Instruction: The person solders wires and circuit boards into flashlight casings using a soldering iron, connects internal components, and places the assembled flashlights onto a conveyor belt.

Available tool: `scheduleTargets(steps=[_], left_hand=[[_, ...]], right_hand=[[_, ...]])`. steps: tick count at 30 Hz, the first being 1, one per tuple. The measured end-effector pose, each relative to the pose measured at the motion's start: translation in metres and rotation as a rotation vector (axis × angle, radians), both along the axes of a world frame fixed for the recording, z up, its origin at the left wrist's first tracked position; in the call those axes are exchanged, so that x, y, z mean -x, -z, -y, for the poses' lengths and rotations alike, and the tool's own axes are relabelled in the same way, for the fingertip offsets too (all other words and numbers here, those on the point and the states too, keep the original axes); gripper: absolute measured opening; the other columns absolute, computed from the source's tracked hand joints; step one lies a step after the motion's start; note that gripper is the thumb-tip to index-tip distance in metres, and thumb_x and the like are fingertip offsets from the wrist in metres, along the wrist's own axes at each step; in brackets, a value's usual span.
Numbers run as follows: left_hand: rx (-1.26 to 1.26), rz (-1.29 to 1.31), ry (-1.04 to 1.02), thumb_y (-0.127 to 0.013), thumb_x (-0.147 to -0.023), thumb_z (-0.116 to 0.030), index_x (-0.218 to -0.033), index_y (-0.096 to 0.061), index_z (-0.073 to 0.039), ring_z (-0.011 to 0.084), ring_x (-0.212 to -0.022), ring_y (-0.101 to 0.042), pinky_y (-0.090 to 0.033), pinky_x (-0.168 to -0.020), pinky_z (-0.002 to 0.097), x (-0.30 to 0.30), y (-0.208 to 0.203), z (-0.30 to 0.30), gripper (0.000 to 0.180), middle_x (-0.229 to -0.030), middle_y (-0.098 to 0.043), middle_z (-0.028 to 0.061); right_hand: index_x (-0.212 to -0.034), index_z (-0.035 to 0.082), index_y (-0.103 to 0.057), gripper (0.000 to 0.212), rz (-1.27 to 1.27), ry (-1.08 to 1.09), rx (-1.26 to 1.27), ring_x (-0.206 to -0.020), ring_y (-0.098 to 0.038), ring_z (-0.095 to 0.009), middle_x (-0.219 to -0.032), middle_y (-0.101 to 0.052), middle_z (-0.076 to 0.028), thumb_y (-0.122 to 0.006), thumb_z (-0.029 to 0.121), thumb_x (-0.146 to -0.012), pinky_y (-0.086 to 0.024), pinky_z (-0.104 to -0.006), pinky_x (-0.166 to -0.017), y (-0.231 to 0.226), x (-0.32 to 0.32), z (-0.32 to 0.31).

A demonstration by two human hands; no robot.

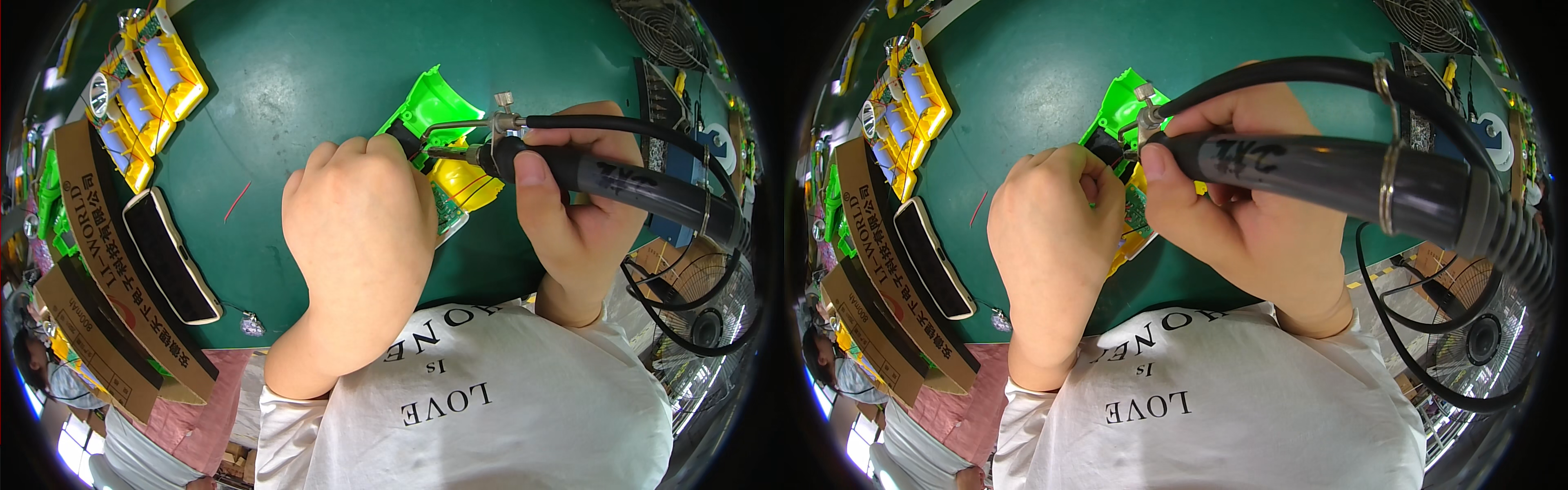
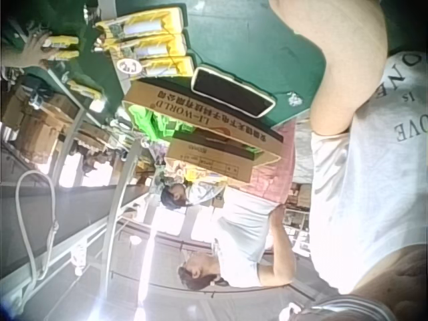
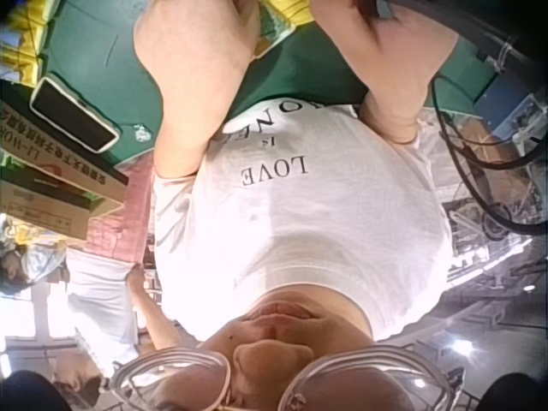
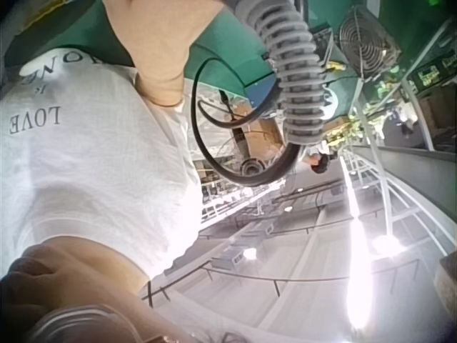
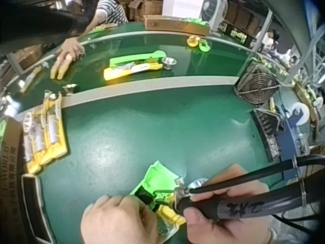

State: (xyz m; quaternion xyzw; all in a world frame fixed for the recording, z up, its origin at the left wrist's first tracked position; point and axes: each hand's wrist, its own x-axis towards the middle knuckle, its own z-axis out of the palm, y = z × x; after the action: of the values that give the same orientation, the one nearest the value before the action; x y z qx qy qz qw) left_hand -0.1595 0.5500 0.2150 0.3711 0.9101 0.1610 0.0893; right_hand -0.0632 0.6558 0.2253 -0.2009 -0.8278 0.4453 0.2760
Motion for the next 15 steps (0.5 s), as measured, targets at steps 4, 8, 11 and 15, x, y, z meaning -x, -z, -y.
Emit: scheduleTargets(steps=[4,8,11,15], left_hand=[[-0.001,-0.006,0.004,-0.058,-0.063,-0.008,-0.060,-0.057,-0.003,0.0262,-0.060,-0.053,-0.042,-0.055,0.0354,-0.0003,0.0004,0.0004,0.005,-0.059,-0.056,0.0084],[-0.002,0.005,0.002,-0.058,-0.063,-0.008,-0.060,-0.057,-0.003,0.0262,-0.060,-0.053,-0.042,-0.055,0.0354,-0.0004,0.0008,0.0004,0.005,-0.059,-0.055,0.0084],[-0.019,0.012,0.010,-0.061,-0.062,-0.010,-0.058,-0.054,-0.003,0.0226,-0.060,-0.052,-0.039,-0.054,0.0332,-0.0005,0.0026,0.0012,0.010,-0.060,-0.054,0.0079],[-0.014,0.012,0.012,-0.061,-0.062,-0.010,-0.058,-0.054,-0.003,0.0227,-0.060,-0.052,-0.039,-0.054,0.0333,-0.0004,0.0017,0.0007,0.010,-0.059,-0.054,0.0079]], right_hand=[[-0.082,-0.001,-0.053,0.015,0.011,0.012,-0.007,-0.066,-0.045,-0.009,-0.080,-0.050,-0.006,-0.061,0.005,-0.071,-0.036,-0.0200,-0.059,-0.0007,-0.0004,-0.0001],[-0.082,-0.001,-0.053,0.016,-0.015,0.026,-0.002,-0.066,-0.045,-0.010,-0.081,-0.051,-0.006,-0.062,0.006,-0.071,-0.036,-0.0206,-0.059,-0.0005,-0.0003,-0.0002],[-0.082,-0.001,-0.053,0.016,0.025,0.017,-0.033,-0.066,-0.046,-0.010,-0.081,-0.051,-0.007,-0.062,0.007,-0.071,-0.036,-0.0207,-0.059,-0.0012,-0.0004,0.0002],[-0.082,-0.001,-0.053,0.016,0.011,0.008,-0.043,-0.066,-0.046,-0.010,-0.081,-0.051,-0.007,-0.062,0.006,-0.071,-0.036,-0.0206,-0.059,-0.0007,0.0001,-0.0002]])
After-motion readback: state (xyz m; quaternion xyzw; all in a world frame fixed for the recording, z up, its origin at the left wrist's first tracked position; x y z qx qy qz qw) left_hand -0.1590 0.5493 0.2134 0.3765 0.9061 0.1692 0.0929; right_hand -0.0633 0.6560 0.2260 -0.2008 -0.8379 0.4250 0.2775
